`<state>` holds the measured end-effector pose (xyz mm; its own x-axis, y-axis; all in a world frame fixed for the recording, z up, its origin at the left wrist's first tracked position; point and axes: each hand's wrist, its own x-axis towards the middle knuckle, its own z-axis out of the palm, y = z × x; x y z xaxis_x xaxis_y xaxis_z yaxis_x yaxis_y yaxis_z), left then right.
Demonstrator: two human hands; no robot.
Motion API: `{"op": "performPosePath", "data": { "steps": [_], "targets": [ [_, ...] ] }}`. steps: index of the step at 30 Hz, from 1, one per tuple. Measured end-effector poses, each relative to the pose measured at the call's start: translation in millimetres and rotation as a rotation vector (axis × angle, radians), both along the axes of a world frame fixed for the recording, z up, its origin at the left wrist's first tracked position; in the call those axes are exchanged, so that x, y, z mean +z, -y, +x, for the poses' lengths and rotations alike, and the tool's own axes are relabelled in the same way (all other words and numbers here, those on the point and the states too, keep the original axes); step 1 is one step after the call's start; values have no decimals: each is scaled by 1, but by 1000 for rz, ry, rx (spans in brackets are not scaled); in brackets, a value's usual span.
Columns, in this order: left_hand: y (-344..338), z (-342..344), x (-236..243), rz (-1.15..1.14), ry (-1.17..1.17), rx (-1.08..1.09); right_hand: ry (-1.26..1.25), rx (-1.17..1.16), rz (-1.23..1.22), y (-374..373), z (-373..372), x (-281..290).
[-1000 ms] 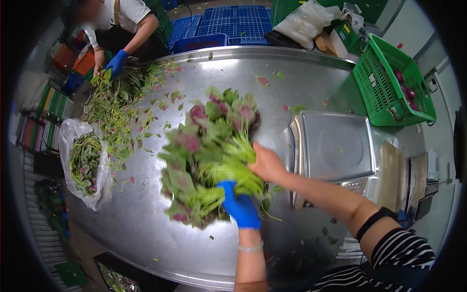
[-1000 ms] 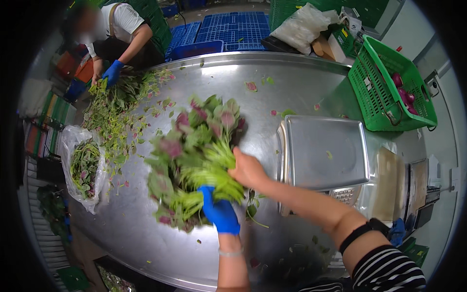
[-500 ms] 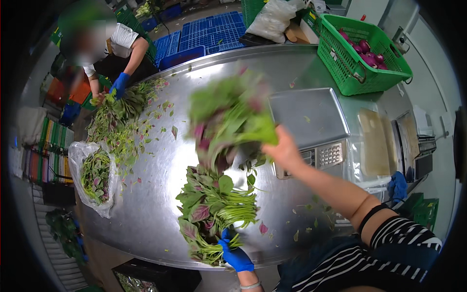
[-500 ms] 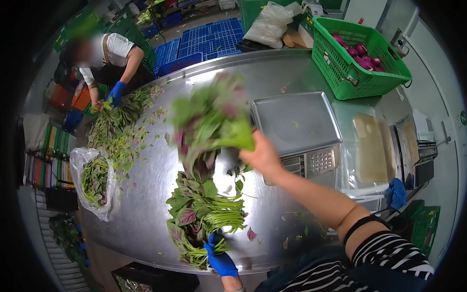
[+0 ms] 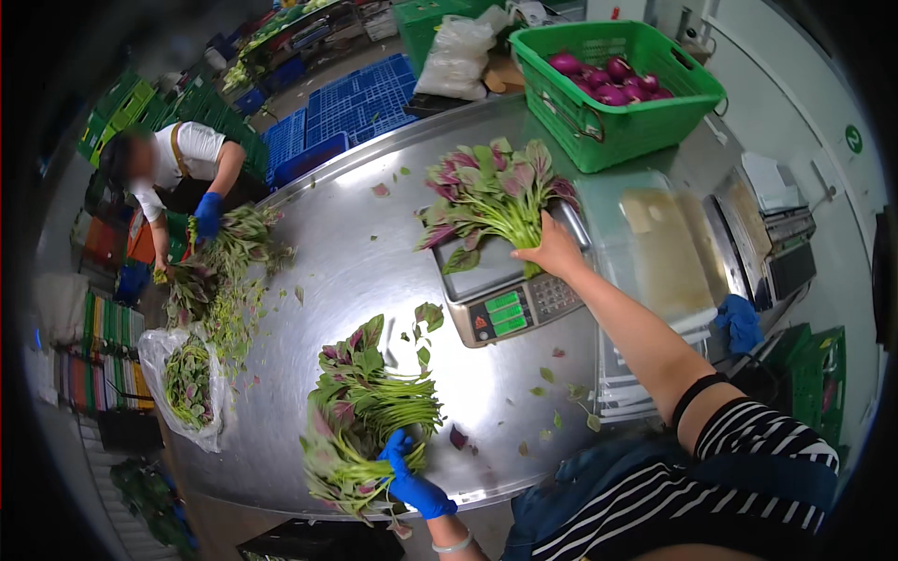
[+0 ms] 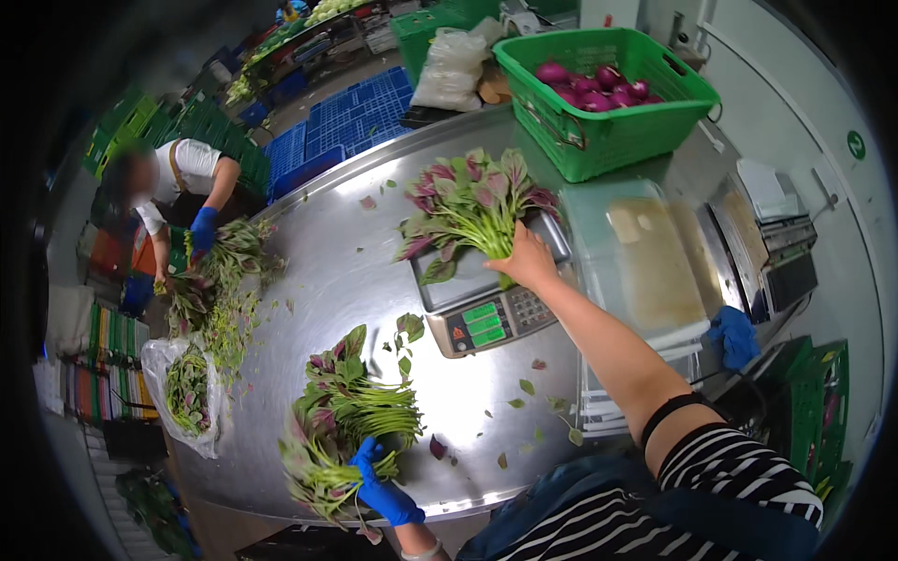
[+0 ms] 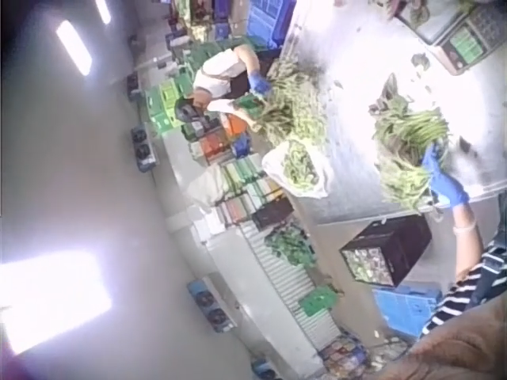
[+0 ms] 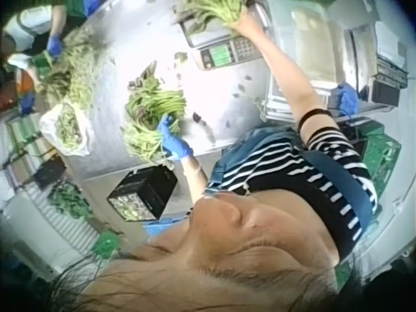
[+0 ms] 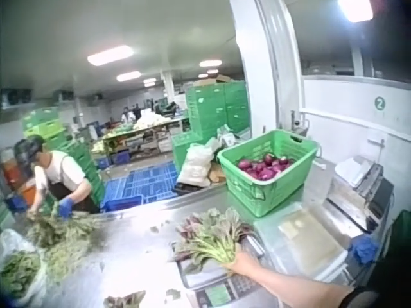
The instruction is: Packing and weighing bunches of leafy greens into plastic bags.
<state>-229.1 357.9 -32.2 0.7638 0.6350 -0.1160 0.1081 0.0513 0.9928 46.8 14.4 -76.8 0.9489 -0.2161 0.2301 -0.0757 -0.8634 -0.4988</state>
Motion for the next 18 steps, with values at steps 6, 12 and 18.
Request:
{"op": "performPosePath", "data": {
  "steps": [6,12,18],
  "targets": [
    [75,14,-31,-499,-46,-149,-216,359,503,14,-143,-2],
    [134,-17,-150,-1184,-221,-511,-526,636,535,-51,-259,-85],
    [132,-30,-138,-1084,-243,-575,-793,658,669,-45,-253,-69]
  ]
}}
